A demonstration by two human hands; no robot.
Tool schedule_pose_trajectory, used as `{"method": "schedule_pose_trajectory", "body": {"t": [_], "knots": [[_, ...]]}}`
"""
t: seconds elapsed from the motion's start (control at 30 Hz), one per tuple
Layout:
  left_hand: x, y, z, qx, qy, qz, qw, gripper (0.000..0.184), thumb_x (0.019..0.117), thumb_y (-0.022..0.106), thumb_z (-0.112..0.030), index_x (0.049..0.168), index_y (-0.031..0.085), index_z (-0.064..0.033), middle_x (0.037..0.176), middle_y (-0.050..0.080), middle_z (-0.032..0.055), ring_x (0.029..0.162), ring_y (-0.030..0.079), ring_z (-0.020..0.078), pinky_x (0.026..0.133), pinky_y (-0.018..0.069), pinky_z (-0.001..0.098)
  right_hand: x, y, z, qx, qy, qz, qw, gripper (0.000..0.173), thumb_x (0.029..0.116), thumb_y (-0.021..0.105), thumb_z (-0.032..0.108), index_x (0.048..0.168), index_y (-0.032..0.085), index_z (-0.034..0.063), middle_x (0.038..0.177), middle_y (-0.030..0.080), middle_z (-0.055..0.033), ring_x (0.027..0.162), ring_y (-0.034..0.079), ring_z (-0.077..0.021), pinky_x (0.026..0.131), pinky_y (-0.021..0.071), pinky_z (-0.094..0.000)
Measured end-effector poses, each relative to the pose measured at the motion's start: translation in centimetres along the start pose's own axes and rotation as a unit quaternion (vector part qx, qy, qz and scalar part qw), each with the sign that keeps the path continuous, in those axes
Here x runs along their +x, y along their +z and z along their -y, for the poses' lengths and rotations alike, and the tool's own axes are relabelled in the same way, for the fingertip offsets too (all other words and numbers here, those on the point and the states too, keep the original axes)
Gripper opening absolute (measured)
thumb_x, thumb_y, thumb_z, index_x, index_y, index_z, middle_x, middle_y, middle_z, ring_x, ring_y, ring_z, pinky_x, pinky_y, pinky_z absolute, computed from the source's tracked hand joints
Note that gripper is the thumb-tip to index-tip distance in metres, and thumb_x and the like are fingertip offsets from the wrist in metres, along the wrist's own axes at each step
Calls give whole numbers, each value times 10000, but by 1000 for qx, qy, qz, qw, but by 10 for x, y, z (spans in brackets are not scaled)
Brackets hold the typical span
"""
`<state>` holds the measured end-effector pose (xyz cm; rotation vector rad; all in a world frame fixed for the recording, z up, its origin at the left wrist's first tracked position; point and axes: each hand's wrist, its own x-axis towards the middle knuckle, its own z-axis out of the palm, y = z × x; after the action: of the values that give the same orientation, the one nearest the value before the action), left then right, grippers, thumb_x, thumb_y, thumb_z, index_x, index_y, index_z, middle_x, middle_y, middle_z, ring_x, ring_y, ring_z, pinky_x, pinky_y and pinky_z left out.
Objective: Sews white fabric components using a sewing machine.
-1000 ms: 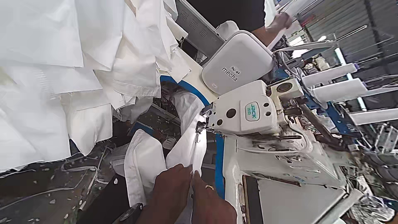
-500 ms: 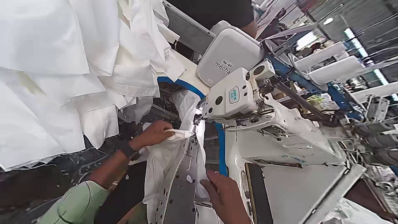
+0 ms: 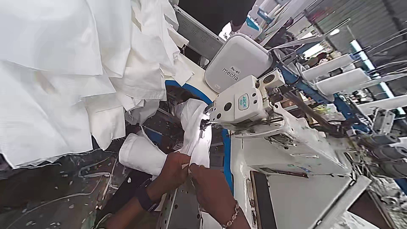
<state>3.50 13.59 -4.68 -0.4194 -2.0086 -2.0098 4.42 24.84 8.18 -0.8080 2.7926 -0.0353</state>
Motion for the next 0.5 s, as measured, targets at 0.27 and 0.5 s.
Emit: {"method": "schedule_pose_trajectory", "body": {"t": [0.27, 0.5], "knots": [[2, -35, 0, -84, -207, 20, 975, 174, 911, 689, -167, 772, 623, -85, 578, 464, -121, 506, 421, -41, 507, 363, 158, -45, -4, -23, 62, 205, 147, 966, 283, 1011, 582, 175, 1039, 701, -81, 917, 704, -279, 911, 698, -476, 796, 519, -631], [81, -92, -34, 254, 54, 142, 955, 255, 998, 572, -162, 859, 701, 9, 721, 644, 96, 696, 632, 214, 681, 498, 423, -68, 16, -49, 95, 81, 34, 992, 278, 974, 628, 165, 874, 708, -81, 780, 691, -244, 775, 712, -437, 696, 548, -606]]}}
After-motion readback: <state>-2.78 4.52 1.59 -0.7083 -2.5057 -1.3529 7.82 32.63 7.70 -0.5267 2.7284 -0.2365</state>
